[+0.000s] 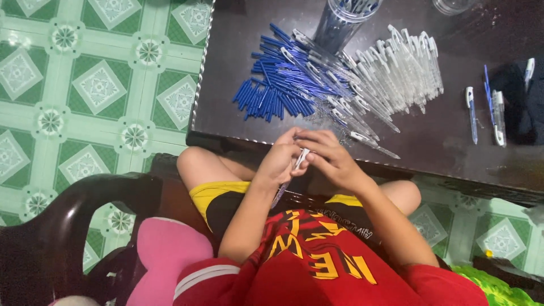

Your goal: The person sits cross-legged on a chair and assembles pens by inserting blue ink cartridges into clear plastic pen bodies. They pick up the components from piles on the table, fit them together, and place the completed pens into a clear container.

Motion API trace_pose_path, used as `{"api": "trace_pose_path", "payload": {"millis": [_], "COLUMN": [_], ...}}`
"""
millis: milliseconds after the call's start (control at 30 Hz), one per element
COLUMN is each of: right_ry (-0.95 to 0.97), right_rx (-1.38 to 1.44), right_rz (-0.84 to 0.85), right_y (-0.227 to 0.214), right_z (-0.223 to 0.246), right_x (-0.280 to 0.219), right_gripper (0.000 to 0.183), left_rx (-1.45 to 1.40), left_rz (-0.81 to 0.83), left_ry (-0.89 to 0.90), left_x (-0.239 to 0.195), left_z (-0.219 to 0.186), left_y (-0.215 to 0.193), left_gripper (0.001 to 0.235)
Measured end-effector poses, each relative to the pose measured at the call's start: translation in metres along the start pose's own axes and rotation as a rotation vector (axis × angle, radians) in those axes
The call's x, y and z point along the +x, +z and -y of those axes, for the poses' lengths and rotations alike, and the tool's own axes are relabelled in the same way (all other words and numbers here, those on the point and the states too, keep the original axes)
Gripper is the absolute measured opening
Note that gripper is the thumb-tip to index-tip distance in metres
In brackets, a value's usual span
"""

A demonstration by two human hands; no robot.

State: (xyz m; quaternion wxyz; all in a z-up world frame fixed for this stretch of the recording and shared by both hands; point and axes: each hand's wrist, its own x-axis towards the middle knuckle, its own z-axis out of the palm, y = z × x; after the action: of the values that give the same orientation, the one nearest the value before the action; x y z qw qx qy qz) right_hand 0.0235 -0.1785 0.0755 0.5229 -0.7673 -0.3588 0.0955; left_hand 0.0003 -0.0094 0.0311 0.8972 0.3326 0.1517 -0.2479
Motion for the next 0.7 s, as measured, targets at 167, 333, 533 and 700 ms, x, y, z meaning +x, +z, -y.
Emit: {"api": "trace_pose_path", "payload": {"millis": [167,333,533,700], "right_ry": [0.180,0.259,0.098,0.135], "right_rx": [0.245,0.460,0.548,0.878], "right_rz": [-0.130,-0.445,-0.687,-0.627], "right_y": [0.000,-0.003,-0.038,-0.056], "right_z": [-0.017,-0.020,-0.019,0.008], "right_x": [0.007,0.009,-0.010,-0.022], "right_gripper": [0.026,0.021,0.031,0.025], "left_rx": [-0.083,-0.073,0.500,0.877], "left_rz": [-0.011,0.061,0.240,0.139], "left_ry": [0.022,0.076,0.343,0.509], "left_x": [0.038,0.011,-0.052,-0.103], "left_z": [0.025,0.005,-0.028,-0.067], "left_y": [-0.019,0.009,0.035,0.078], "left_gripper": [0.040,0.021,0.029,0.027]}}
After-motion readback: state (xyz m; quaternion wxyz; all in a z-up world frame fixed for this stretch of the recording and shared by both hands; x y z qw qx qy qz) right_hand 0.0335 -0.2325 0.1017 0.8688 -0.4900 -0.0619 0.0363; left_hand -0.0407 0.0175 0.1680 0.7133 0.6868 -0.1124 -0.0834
